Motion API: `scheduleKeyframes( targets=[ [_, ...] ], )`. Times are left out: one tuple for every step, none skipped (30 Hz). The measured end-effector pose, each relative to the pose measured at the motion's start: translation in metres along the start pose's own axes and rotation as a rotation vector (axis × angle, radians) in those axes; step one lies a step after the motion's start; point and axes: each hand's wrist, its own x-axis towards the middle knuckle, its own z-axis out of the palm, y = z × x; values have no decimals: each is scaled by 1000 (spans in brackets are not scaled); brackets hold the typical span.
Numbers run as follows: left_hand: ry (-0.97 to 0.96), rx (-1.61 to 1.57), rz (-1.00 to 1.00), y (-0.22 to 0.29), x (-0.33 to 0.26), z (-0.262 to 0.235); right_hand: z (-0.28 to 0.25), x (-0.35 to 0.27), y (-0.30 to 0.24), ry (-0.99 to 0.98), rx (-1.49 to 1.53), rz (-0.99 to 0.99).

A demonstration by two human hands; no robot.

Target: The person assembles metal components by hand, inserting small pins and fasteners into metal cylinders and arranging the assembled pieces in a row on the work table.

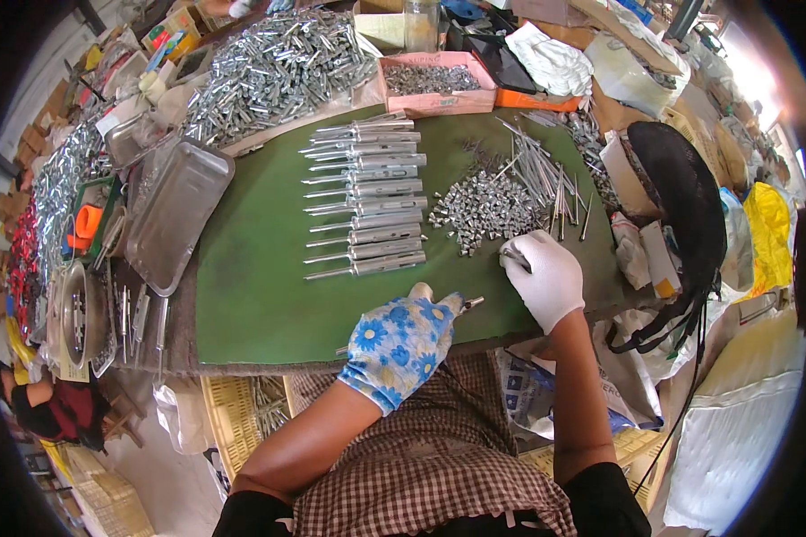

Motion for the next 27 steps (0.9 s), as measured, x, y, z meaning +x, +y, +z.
scheduleKeyframes(
  targets=[
    [5,-6,12,-1,-1,0,-1,-2,-3,-3,37,3],
    [10,-13,23,-1,-1,0,-2,-5,-6,-5,73,6],
    [16,-12,17,-2,-1,0,-7,-9,-14,-47,184,-10],
    [-7,-13,7,-1,0,2,-6,-17,-16,-60,247,-31],
    [-30,-14,-3,-1,0,3,-8,-21,-22,-116,277,-19],
    [-28,-14,-5,-1,0,4,-11,-25,-28,-167,301,-6],
    [-10,-11,10,-1,-1,5,-10,-29,-31,-153,322,-73],
    [7,-8,24,-2,-2,6,-8,-31,-33,-154,323,-73],
    [7,-7,26,-2,-2,6,-5,-32,-35,-151,252,-86],
    [28,-4,28,-2,-3,6,-3,-33,-37,-148,180,-99],
    [49,-2,30,-2,-3,6,-4,-33,-39,-166,169,-88],
    [49,-1,28,-2,-3,6,-4,-33,-40,-166,170,-90],
    [45,-1,34,-2,-2,5,-3,-34,-41,-162,153,-100],
    [41,-2,40,-2,-2,5,-3,-34,-41,-159,135,-109],
    [39,-3,35,-2,-2,6,-2,-33,-41,-164,137,-111],
    [44,-1,43,-1,-2,7,-2,-32,-42,-174,156,-70],
    [50,0,50,-1,-2,7,-1,-31,-42,-184,175,-30],
    [49,-1,48,-1,-2,7,-1,-29,-41,-187,175,-31],
    [26,30,57,-2,-2,8,-1,-28,-40,-203,202,-26],
    [2,61,66,-2,-2,8,-1,-27,-39,-218,229,-20],
    [0,58,69,-3,-2,7,0,-29,-36,-219,227,-16],
    [8,80,87,-3,-2,7,3,-31,-34,-184,210,-50],
    [17,102,105,-4,-2,6,4,-33,-32,-148,194,-85],
    [16,102,99,-5,-2,5,2,-31,-34,-152,196,-89],
    [-20,85,83,-5,-2,4,-2,-28,-37,-168,384,-26],
    [-56,69,67,-6,-2,4,-5,-23,-40,-185,572,37],
    [-59,67,71,-5,-1,4,-8,-20,-41,-207,765,80]
  ],
)
